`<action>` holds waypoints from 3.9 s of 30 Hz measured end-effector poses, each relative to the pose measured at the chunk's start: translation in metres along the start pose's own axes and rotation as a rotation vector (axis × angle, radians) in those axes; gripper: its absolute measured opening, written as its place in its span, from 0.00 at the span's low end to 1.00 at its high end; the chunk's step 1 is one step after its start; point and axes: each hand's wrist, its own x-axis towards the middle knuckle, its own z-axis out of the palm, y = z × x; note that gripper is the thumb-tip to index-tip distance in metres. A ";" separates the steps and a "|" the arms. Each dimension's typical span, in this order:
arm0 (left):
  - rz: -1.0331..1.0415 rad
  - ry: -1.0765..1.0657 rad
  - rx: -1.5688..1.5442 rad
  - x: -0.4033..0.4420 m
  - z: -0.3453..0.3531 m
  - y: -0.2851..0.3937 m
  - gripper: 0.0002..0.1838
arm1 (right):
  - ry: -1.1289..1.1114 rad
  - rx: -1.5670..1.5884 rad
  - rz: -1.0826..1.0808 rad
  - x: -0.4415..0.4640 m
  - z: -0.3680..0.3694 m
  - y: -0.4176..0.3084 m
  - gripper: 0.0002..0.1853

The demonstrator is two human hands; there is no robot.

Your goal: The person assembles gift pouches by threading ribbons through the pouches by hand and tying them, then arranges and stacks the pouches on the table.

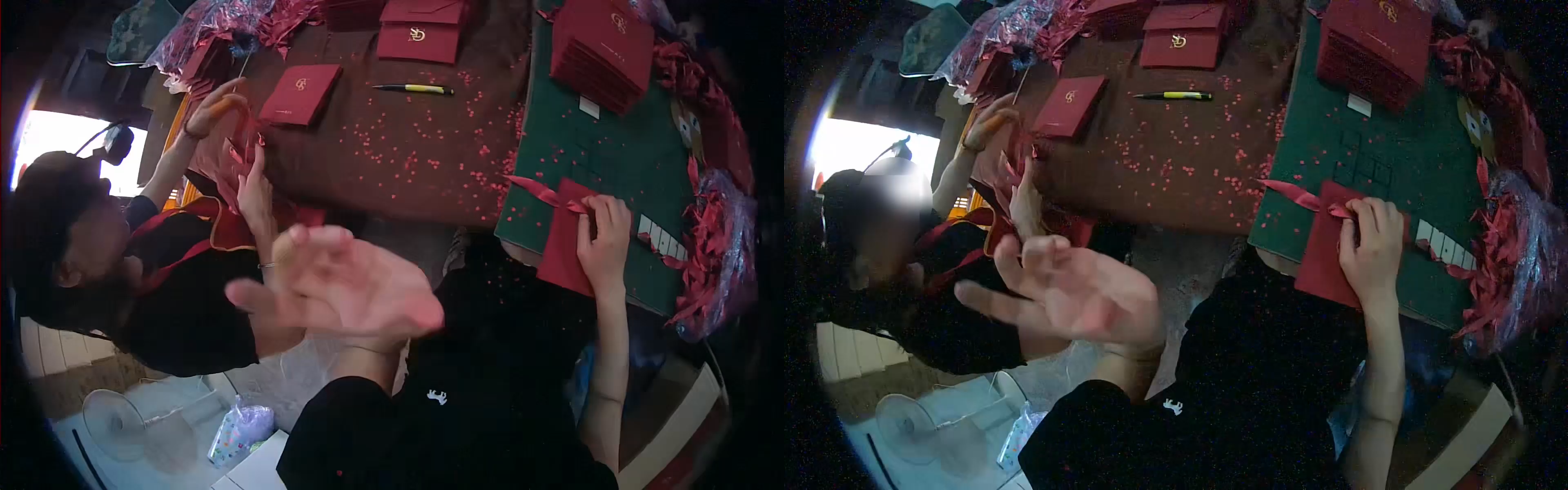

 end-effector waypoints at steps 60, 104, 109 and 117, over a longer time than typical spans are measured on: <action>-0.470 -1.108 0.347 -0.126 0.045 0.002 0.13 | -0.127 1.141 0.738 -0.036 -0.031 -0.020 0.07; 0.235 -1.239 0.232 -0.108 0.048 -0.015 0.07 | -0.431 1.101 0.604 -0.020 -0.038 -0.002 0.12; -0.085 -1.326 0.288 -0.076 0.025 -0.035 0.05 | -0.382 1.213 0.795 -0.020 -0.033 0.001 0.13; -0.299 -1.337 0.131 -0.074 0.021 -0.050 0.06 | -0.306 1.343 0.840 -0.020 -0.033 0.009 0.16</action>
